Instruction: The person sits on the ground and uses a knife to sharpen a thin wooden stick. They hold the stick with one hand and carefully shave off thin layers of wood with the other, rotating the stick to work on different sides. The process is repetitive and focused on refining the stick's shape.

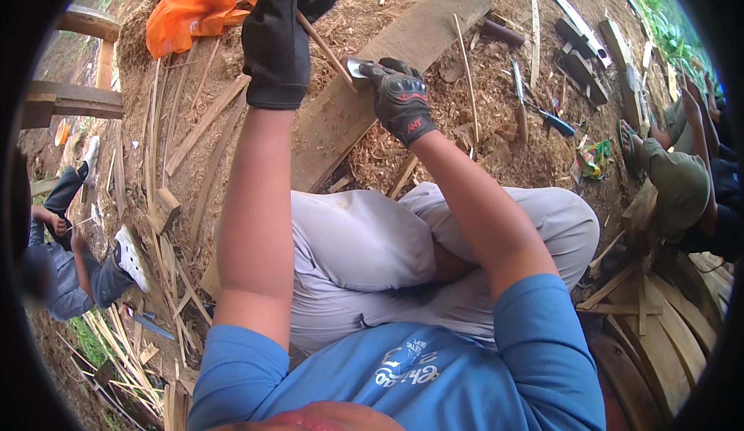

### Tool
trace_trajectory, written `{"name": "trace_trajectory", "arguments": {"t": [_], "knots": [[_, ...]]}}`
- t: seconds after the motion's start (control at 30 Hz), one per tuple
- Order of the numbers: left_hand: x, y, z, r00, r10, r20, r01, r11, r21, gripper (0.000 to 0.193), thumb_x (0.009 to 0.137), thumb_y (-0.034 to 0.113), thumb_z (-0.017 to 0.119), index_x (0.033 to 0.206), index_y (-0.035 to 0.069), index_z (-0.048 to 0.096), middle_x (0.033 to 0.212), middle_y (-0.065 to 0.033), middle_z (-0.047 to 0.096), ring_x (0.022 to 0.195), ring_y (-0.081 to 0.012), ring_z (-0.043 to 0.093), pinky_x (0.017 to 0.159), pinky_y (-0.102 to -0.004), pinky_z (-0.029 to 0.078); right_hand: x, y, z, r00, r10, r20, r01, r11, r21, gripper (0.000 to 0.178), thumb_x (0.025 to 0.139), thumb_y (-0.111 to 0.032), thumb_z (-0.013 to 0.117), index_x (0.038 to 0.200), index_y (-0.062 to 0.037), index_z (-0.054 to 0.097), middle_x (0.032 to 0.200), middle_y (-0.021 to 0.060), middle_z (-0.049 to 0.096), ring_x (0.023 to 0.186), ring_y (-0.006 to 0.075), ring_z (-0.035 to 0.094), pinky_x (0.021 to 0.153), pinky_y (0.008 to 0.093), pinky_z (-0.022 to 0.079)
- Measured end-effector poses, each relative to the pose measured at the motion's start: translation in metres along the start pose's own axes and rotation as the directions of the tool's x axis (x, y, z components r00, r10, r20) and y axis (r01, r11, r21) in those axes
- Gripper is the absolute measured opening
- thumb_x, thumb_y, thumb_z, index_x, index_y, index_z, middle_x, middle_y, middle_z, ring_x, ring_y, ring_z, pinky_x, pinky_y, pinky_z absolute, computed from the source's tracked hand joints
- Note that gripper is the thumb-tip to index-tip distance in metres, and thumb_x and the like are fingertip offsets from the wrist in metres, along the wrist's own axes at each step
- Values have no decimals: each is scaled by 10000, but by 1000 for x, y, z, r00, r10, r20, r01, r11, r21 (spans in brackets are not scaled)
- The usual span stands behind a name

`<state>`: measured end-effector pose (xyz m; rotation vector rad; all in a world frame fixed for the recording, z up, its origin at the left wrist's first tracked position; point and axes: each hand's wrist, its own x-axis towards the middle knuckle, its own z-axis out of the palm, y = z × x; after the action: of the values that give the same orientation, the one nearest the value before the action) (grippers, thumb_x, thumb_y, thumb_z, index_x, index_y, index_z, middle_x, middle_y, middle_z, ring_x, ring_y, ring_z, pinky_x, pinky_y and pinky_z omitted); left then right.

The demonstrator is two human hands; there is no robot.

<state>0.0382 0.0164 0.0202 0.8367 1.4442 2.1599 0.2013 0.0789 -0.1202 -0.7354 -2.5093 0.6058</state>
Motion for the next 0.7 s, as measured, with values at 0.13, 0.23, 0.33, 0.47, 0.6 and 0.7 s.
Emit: {"name": "trace_trajectory", "arguments": {"t": [0.13, 0.23, 0.33, 0.47, 0.6, 0.7], "knots": [[1, -11, -5, 999, 21, 49, -12, 986, -165, 450, 1096, 459, 546, 804, 117, 521, 735, -6, 502, 679, -153, 535, 768, -424, 547, -5, -1, 1, 1000, -15, -10, 15, 1000, -21, 319, 951, -135, 575, 1222, -138, 742, 1178, 192, 724, 1094, 395, 680, 948, 472, 538], [9, -9, -18, 998, -13, 57, 31, 946, -323, 567, 1080, 620, 439, 789, 136, 486, 694, 13, 400, 683, -164, 429, 843, -482, 509, 1, 0, -5, 996, 82, 33, -84, 995, 62, 341, 975, -151, 574, 1292, -137, 700, 1136, 212, 727, 1035, 407, 697, 899, 487, 557], [12, -9, -26, 999, -37, -27, 25, 929, -370, 601, 1074, 661, 384, 801, 145, 526, 719, -2, 476, 742, -196, 506, 937, -543, 498, 6, 10, -11, 982, 188, -16, -187, 981, 56, 369, 993, -165, 571, 1351, -134, 654, 1082, 239, 729, 964, 426, 710, 854, 505, 566], [16, -17, -38, 993, 15, -117, -48, 960, -277, 502, 1099, 507, 413, 820, 121, 570, 751, -33, 566, 762, -218, 584, 931, -531, 550, 12, 17, -20, 975, 221, -30, -222, 975, -7, 371, 997, -178, 559, 1355, -130, 644, 1077, 249, 727, 986, 447, 702, 860, 522, 555], [18, -7, -50, 994, 21, -106, -60, 925, -374, 395, 1068, 404, 549, 859, 79, 630, 745, -48, 622, 697, -174, 613, 687, -365, 566, 18, 2, -34, 985, 168, 30, -170, 984, 49, 352, 997, -192, 550, 1329, -137, 656, 1096, 240, 724, 1011, 452, 689, 880, 519, 549], [13, 4, -38, 980, -13, -200, -58, 937, -346, 384, 1095, 405, 529, 834, 132, 595, 684, -1, 547, 602, -137, 499, 582, -310, 404, 19, -5, -35, 971, 228, 76, -226, 974, -30, 376, 994, -200, 567, 1352, -115, 646, 1134, 235, 724, 1037, 456, 684, 889, 500, 551]]}}
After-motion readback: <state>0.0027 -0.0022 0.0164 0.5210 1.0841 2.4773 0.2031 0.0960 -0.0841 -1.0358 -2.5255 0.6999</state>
